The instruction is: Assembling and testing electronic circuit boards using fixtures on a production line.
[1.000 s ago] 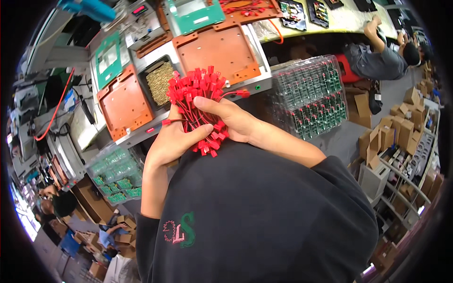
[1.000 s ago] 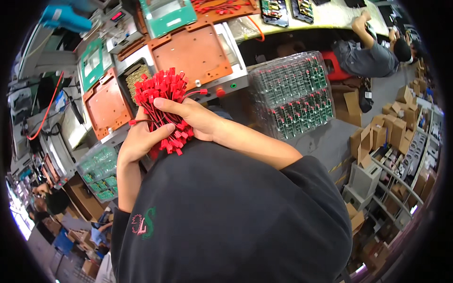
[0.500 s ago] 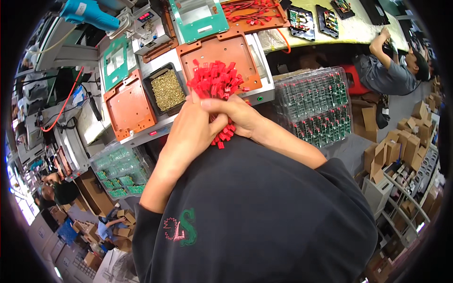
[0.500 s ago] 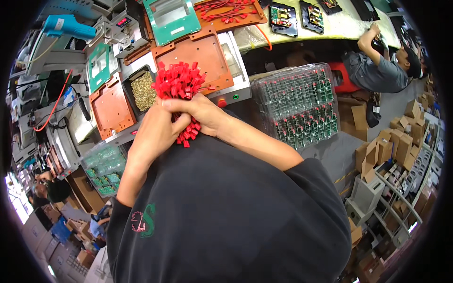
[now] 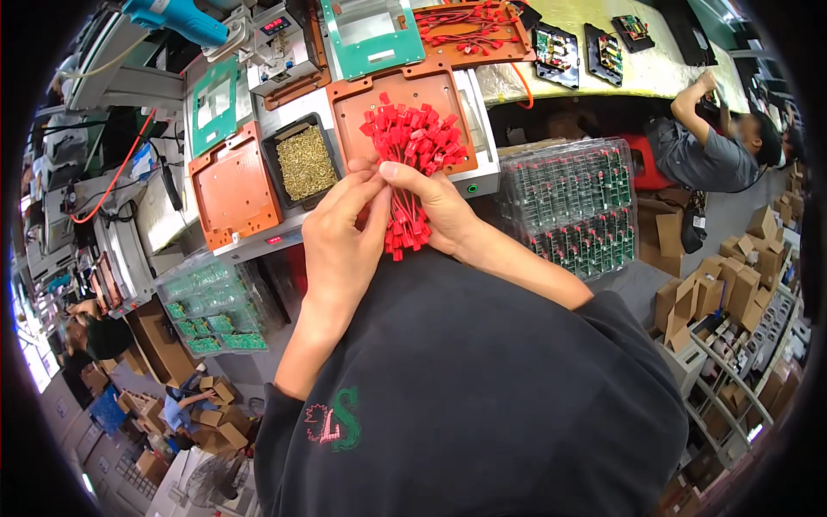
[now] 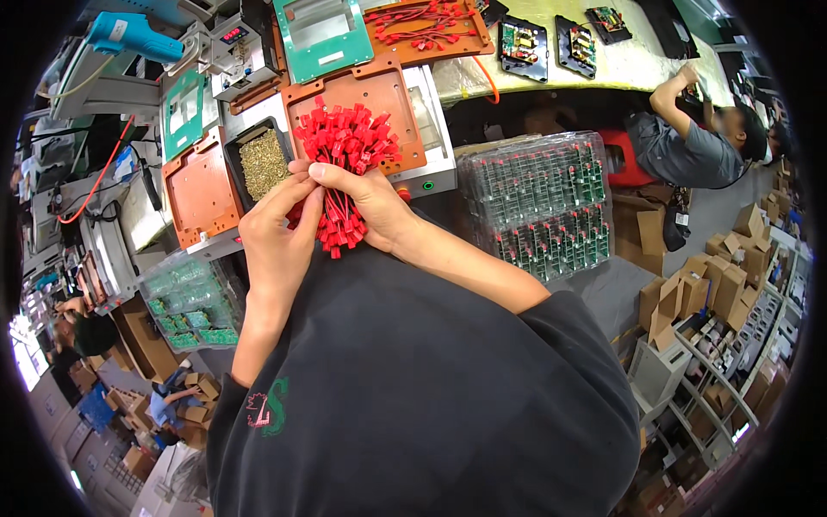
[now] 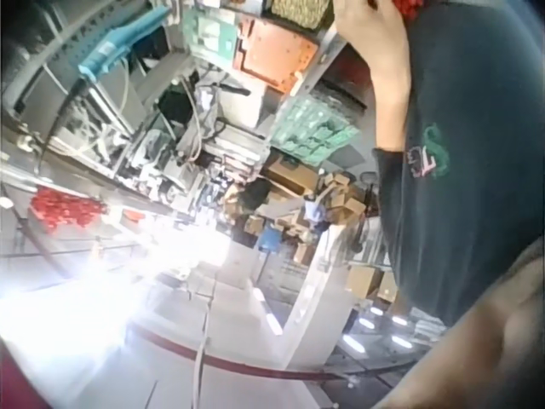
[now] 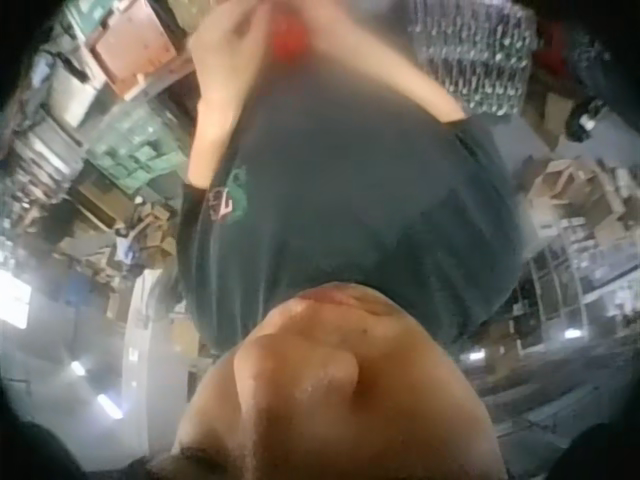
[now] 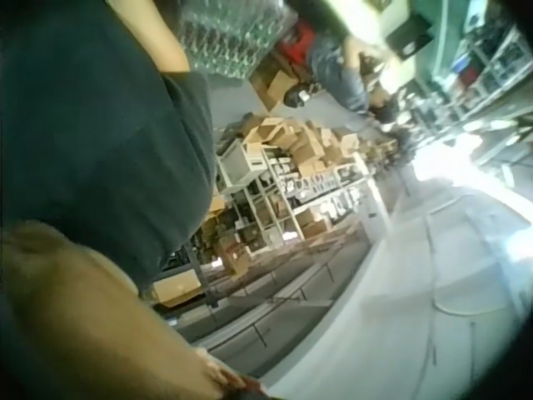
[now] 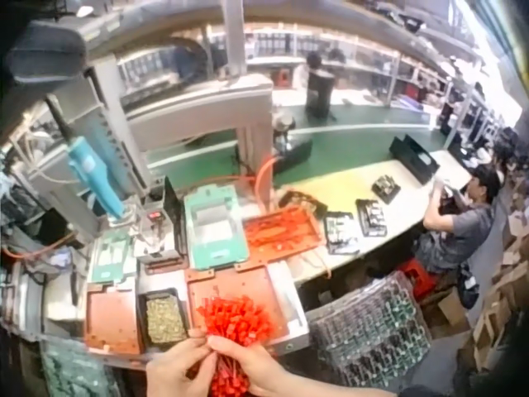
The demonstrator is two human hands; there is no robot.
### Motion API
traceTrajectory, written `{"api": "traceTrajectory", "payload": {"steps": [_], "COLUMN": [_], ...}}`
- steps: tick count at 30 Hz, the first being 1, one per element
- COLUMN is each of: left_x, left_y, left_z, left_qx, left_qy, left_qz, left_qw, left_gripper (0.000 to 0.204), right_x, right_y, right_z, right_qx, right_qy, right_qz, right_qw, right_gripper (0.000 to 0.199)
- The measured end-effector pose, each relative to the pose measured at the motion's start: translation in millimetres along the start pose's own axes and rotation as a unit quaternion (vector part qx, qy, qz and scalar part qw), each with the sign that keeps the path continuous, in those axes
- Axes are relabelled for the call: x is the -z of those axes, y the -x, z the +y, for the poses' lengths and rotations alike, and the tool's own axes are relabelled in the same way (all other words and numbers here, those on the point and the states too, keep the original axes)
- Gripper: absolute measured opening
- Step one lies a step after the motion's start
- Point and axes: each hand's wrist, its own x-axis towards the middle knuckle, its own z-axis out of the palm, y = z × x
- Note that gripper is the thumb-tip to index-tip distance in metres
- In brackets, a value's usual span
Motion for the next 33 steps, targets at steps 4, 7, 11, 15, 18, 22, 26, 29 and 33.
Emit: {"api": "traceTrajectory", "payload": {"steps": [4, 7, 11, 15, 18, 22, 26, 29, 33], "left_x": [-3.5, 2.4, 35.1, 70.5, 71.4, 57.7, 47.8, 47.0, 41.0], "left_y": [0.8, 2.5, 16.9, 77.3, 122.7, 170.1, 208.3, 252.0, 316.4], "left_z": [-4.8, -18.8, -30.8, -84.7, -117.4, -151.2, -187.8, -212.5, -249.0], "left_qx": [-0.035, -0.003, 0.111, 0.243, 0.268, 0.349, 0.361, 0.415, 0.44], "left_qy": [0.033, 0.126, 0.274, 0.126, -0.185, -0.187, -0.15, -0.138, -0.143], "left_qz": [0.053, 0.098, 0.156, -0.07, -0.165, -0.168, -0.161, -0.138, -0.159], "left_qw": [0.997, 0.987, 0.943, 0.959, 0.931, 0.903, 0.906, 0.889, 0.872], "left_gripper": [0.01, 0.007, 0.011, 0.018, 0.018, 0.026, 0.033, 0.034, 0.033], "right_x": [-0.5, 8.7, 20.0, 41.2, 47.8, 54.8, 129.7, 127.4, 127.2], "right_y": [1.2, -4.2, -13.2, -29.5, -63.7, -138.0, -186.8, -181.1, -169.6], "right_z": [-6.7, -18.5, -64.5, -162.8, -235.8, -246.7, -223.6, -230.9, -240.2], "right_qx": [-0.011, -0.014, 0.069, 0.293, 0.283, 0.26, 0.238, 0.234, 0.24], "right_qy": [-0.011, 0.021, 0.209, 0.528, 0.826, 0.931, 0.957, 0.958, 0.951], "right_qz": [0.02, 0.009, 0.023, 0.029, 0.181, 0.106, 0.002, -0.006, -0.01], "right_qw": [1.0, 1.0, 0.975, 0.797, 0.453, 0.232, 0.165, 0.167, 0.195], "right_gripper": [0.028, 0.026, 0.024, 0.04, 0.056, 0.057, 0.085, 0.095, 0.103]}}
